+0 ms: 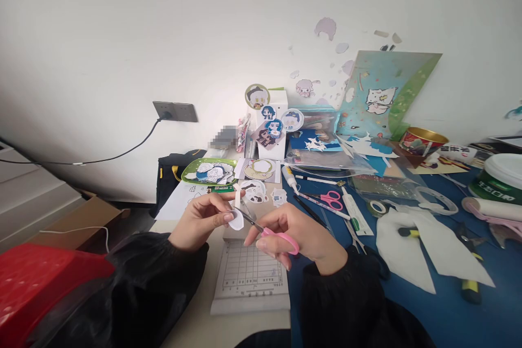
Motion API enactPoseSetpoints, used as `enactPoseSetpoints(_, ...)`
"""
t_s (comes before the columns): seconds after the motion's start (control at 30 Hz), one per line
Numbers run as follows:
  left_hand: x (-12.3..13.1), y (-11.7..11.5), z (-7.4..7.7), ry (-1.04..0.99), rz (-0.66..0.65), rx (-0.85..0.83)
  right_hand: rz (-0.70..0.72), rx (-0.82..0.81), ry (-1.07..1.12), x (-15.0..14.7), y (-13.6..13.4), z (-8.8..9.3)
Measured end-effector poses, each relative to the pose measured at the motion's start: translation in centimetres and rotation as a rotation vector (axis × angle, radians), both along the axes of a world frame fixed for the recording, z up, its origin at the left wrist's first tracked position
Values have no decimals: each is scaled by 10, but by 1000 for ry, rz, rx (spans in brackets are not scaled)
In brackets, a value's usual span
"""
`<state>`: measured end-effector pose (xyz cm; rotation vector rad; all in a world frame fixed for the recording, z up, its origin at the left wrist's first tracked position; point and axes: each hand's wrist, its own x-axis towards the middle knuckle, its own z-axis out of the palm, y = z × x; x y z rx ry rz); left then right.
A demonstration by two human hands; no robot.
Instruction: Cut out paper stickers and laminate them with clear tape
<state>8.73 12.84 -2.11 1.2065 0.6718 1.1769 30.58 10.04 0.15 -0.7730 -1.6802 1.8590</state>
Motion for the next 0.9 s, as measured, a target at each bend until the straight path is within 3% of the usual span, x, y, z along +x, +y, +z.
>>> enactPoseSetpoints(0.53, -9, 1, 13, 90, -189, 14, 47, -27, -172, 2, 1, 9)
enactPoseSetpoints(0.9, -12, 2, 14, 122, -203, -25, 30, 75, -237, 1, 1, 8)
